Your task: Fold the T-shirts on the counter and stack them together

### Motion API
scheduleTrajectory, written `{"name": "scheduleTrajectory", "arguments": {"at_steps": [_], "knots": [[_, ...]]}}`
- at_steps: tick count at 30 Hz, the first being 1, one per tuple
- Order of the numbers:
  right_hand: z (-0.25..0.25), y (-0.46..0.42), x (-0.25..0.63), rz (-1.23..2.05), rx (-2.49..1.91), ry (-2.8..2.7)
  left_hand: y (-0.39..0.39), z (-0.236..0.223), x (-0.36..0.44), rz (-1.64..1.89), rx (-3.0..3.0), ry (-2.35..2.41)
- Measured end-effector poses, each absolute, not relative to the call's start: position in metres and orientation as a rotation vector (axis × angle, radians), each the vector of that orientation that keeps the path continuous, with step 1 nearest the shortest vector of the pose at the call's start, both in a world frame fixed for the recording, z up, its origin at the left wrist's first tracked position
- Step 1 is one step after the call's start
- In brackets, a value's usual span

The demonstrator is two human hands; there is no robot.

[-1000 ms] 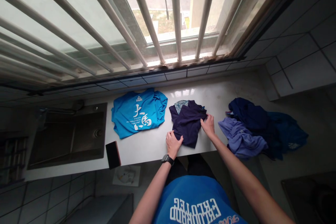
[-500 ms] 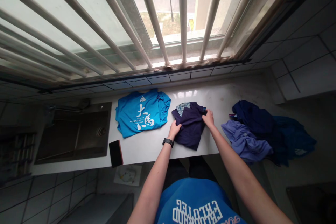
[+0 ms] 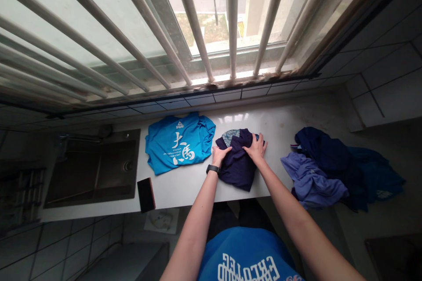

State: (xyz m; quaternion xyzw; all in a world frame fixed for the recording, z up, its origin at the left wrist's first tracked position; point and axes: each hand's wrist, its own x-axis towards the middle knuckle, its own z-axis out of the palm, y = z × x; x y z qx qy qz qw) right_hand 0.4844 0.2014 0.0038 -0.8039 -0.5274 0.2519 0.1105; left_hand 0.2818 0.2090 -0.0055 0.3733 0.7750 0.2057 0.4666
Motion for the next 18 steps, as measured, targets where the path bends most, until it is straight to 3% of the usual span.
{"name": "scheduleTrajectory", "arguments": {"at_steps": [3, 10, 15, 18], "knots": [[0.003, 0.205, 0.486, 0.724, -2.486, -1.331, 0.215, 0.000, 0.291, 0.374, 0.912, 1.926], [0.002, 0.210, 0.495, 1.164, -2.208, -1.570, 0.195, 0.016, 0.292, 0.476, 1.015, 1.771], [0.004, 0.233, 0.488, 1.285, -2.013, -1.631, 0.169, 0.021, 0.237, 0.581, 1.002, 1.810], [0.007, 0.252, 0.485, 1.145, -2.107, -1.650, 0.162, 0.029, 0.182, 0.581, 0.941, 1.984]]}}
